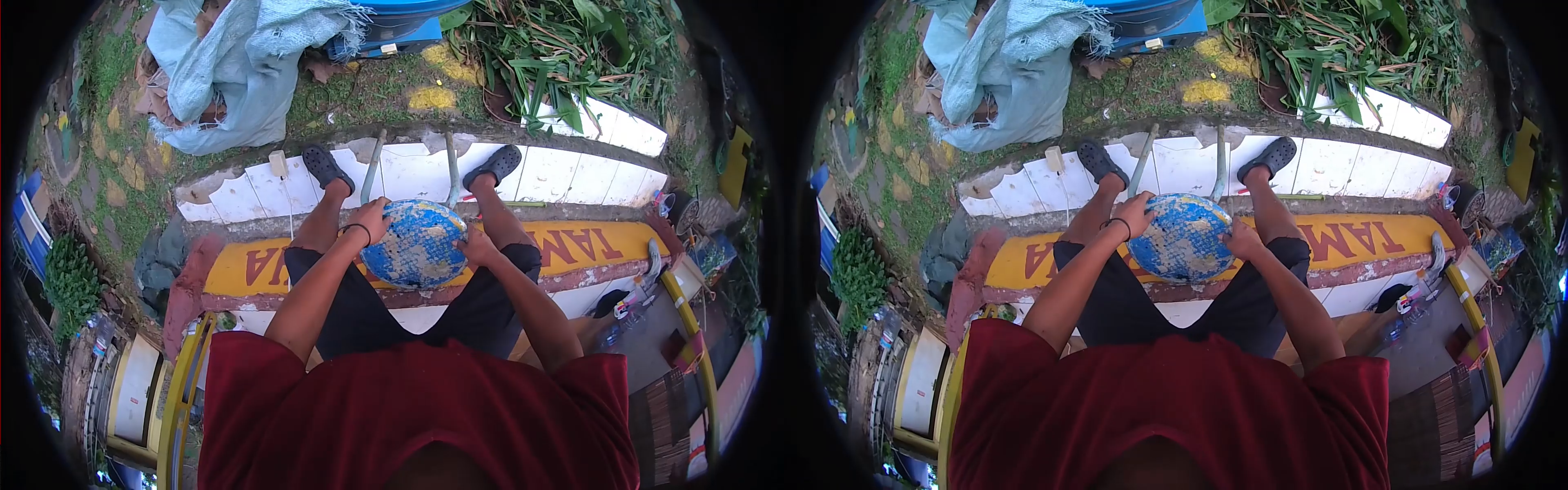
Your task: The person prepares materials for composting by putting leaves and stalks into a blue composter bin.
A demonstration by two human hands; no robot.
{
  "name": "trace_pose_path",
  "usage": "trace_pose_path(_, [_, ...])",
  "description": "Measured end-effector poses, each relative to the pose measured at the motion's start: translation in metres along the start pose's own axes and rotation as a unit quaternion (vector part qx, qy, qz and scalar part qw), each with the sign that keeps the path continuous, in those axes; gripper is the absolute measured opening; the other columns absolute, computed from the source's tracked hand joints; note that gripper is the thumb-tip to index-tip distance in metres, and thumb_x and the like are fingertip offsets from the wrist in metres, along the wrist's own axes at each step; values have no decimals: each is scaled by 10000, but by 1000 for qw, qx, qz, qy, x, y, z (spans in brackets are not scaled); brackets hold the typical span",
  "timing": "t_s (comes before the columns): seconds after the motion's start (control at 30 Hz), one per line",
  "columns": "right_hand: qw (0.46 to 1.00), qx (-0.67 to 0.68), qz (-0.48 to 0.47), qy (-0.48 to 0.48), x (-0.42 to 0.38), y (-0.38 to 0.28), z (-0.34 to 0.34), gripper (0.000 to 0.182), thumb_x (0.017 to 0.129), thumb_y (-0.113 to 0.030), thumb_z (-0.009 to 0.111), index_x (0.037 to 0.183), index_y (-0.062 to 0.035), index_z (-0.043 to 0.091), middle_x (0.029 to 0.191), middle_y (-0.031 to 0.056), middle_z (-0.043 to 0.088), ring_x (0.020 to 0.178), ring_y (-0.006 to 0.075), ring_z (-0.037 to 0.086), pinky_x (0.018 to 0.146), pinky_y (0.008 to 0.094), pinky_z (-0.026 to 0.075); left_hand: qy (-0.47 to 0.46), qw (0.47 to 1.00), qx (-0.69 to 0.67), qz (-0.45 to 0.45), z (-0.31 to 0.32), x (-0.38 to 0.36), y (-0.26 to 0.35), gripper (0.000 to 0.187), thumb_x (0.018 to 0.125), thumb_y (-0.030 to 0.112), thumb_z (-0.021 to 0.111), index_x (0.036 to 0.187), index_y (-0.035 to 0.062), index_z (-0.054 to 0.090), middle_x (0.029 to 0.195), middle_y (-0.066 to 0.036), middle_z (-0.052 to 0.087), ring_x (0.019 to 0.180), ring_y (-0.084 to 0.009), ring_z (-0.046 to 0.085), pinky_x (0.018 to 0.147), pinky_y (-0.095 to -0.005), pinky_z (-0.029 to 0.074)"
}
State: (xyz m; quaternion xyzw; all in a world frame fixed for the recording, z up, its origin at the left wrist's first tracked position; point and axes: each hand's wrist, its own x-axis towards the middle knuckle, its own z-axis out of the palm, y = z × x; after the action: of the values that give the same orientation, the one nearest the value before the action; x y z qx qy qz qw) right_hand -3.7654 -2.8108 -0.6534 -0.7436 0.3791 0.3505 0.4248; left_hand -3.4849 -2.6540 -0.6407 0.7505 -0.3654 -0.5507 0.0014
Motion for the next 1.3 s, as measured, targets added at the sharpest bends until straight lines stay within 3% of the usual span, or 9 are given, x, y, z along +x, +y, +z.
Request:
trace_pose_path(0.33, [999, 30, 30, 5, 20, -27, -37, 708, 870, -509, 662, 1277, 39, 474, 1147, 312, 619, 1099, 441, 609, 940, 484, 468, 0, 997, -64, -42, -12, 33, -12, 514, 954, 289, 579, 1411, 123, 410, 1292, -145, 589, 1193, -336, 572, 1018, -482, 431])
trace_pose_path(0.43, [996, 59, 1, 72, 32, -33, -37, 711, 878, -554, 630, 1252, 35, 492, 1121, 312, 627, 1085, 442, 616, 926, 491, 476, -18, 996, -29, -81, -33, 33, -7, 508, 961, 296, 568, 1377, 52, 409, 1274, -216, 581, 1168, -376, 579, 978, -457, 459])
trace_pose_path(0.53, [993, 87, -20, 75, 21, -54, -55, 625, 868, -522, 657, 1079, 54, 534, 1032, 332, 627, 1029, 478, 610, 880, 518, 474, -57, 993, 0, -105, -55, 19, -5, 520, 964, 305, 569, 1348, 3, 390, 1259, -270, 562, 1161, -398, 575, 969, -450, 454])
trace_pose_path(0.67, [982, 116, -80, 126, -14, -79, -92, 554, 878, -509, 660, 896, 22, 504, 815, 296, 625, 861, 486, 631, 745, 526, 477, 13, 1000, 10, 5, -78, -16, -13, 464, 950, 240, 609, 1288, -22, 430, 1188, -254, 601, 1169, -395, 569, 983, -440, 436])
trace_pose_path(0.77, [961, 87, -139, 222, -48, -107, -149, 564, 848, -504, 710, 787, 21, 513, 710, 274, 598, 699, 454, 634, 639, 498, 488, 43, 976, -207, 51, -109, -49, 15, 370, 931, 242, 661, 1147, -36, 547, 1066, -207, 649, 1043, -284, 629, 910, -375, 472])
trace_pose_path(0.9, [969, 51, -129, 205, -63, -110, -214, 609, 837, -557, 697, 800, 28, 527, 668, 259, 598, 689, 437, 645, 643, 491, 506, 60, 961, -263, 64, -126, -60, 62, 383, 917, 287, 670, 1101, -37, 584, 988, -254, 642, 937, -360, 645, 821, -402, 482])
trace_pose_path(1.03, [969, -33, -111, 220, -54, -110, -268, 685, 812, -644, 666, 934, 28, 623, 721, 252, 648, 745, 425, 672, 691, 498, 522, 108, 972, -210, 19, -128, -55, 113, 442, 971, 367, 599, 1153, -34, 563, 920, -119, 647, 837, -203, 606, 741, -363, 454])
trace_pose_path(1.2, [974, -78, -69, 199, -27, -120, -328, 699, 789, -666, 675, 961, 11, 670, 751, 240, 664, 774, 400, 682, 724, 470, 529, 86, 930, -349, 72, -92, 13, 118, 445, 985, 373, 574, 1184, -24, 536, 954, -104, 637, 833, -201, 579, 760, -366, 454])
trace_pose_path(1.3, [967, -117, -96, 203, 0, -115, -350, 723, 788, -682, 661, 1018, 3, 671, 778, 233, 677, 810, 397, 688, 752, 475, 532, 158, 892, -410, 105, -83, 44, 133, 453, 966, 356, 586, 1173, -42, 529, 1045, -209, 655, 964, -315, 644, 860, -398, 477])
